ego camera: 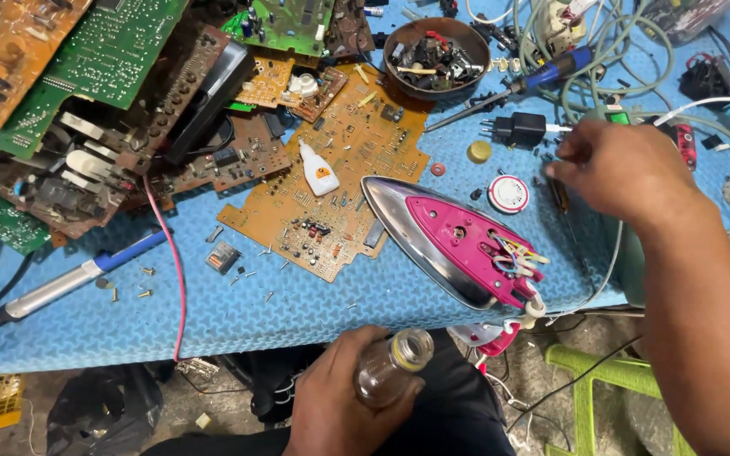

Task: Disassembling and reassembling an electric iron for repair and cleaning on a workbench.

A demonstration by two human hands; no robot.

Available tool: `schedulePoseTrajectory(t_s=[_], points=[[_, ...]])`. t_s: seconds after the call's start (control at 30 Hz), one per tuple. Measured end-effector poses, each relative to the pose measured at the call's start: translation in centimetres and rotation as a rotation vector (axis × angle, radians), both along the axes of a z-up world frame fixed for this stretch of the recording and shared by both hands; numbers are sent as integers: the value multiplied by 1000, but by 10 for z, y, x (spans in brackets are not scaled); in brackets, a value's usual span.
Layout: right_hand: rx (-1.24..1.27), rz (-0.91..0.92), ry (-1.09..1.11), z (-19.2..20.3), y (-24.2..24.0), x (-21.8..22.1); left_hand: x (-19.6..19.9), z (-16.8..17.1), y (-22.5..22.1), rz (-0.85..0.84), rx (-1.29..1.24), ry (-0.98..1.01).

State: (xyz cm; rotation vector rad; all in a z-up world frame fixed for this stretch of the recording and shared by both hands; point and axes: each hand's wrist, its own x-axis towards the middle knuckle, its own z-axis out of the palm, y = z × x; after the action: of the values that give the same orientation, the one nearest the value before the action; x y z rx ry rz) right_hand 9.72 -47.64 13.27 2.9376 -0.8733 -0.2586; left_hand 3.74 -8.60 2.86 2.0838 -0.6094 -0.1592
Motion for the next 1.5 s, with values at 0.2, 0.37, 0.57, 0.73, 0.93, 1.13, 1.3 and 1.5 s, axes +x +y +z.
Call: schedulePoseTrajectory(t_s=[0.2,0.37,0.57,0.73,0.93,1.13,1.3,1.5], points=[[53,-129,149,-10,9,-3,4,11,-5,41,-7,21],[168,-142,20,2,13,-11,5,18,-7,39,28,68],[404,55,-542,27,13,-62,1,27,-17,53,74,85],[746,314,-917,26,35,-112,-2,22,-23,5,107,15],[1128,310,-1085,22,96,-133,-3,31,-29,-14,250,43],[992,294,-1075,16,124,-115,0,49,-32,-50,332,105],[1303,214,-889,-7,132,-108,6,73,-34,-97,486,276],[1430,197,-762,-17,134,-104,7,79,-32,-87,516,291]])
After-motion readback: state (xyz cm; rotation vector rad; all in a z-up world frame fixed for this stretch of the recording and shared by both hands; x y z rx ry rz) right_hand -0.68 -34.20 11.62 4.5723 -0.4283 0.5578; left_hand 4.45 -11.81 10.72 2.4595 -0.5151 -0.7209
